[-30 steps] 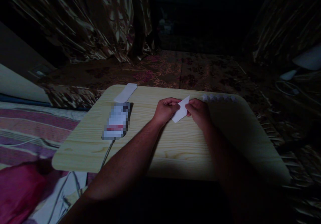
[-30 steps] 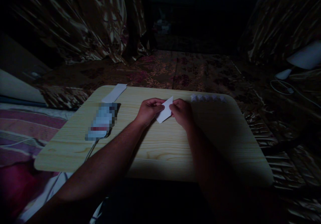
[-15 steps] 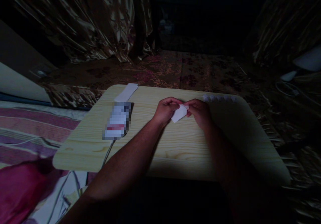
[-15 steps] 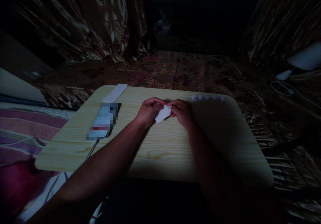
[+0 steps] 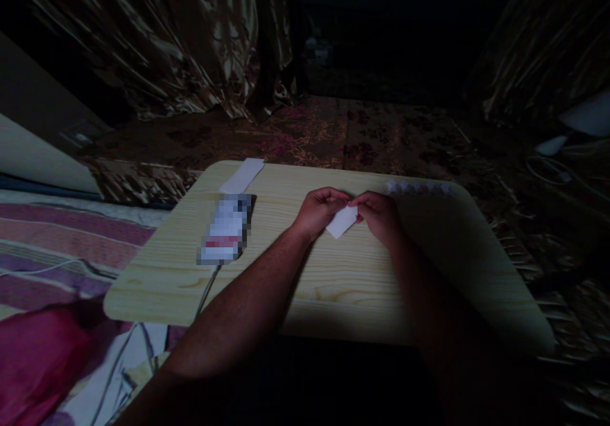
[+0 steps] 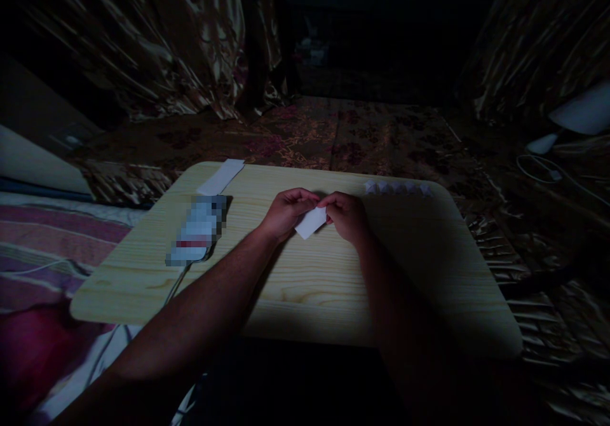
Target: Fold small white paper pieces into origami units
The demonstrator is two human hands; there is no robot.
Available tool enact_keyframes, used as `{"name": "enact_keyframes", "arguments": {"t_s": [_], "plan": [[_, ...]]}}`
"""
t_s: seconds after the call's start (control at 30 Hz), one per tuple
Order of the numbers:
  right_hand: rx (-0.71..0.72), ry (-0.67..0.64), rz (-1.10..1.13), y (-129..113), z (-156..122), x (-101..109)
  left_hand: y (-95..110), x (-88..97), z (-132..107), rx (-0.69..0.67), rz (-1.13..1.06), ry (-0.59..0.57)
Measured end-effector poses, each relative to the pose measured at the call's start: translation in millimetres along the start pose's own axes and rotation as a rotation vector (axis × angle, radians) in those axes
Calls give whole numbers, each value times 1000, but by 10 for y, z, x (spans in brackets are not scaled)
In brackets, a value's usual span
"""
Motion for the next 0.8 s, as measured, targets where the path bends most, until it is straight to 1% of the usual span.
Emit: {"name": "enact_keyframes", "arguments": {"t_s": [0.13,0.23,0.3,0.43,0.5,0.6,0.7,0.8], "plan": [[-2,18,-26,6,-2,-18,-12,4,3,-4,26,3],[-4,78,-58,12,12,17,-19,16,10,-11,45,14],[-24,101,-22,4,17,43,-17,35,18,-22,49,44],[-120,51,104,-35,1,33,15,81,32,-79,49,134],[-143,32,104,-53,-9,17,37,96,33,-111,69,174],[-139,38,50,-40,-6,6,56,106,29,-142,100,211],[-123,62,4,5,12,16,55,105,26,-151,106,208],[-110,62,-13,44,25,26,43,85,19,-128,86,157]]}}
Point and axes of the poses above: each hand's wrist, its own z-axis towards the middle knuckle, its own x-axis out of the back of the hand, y = z × x, the point moved 5 cm from there along z, towards the middle knuckle, and after that the axes turned 3 degrees about y, right-handed, at the moved point
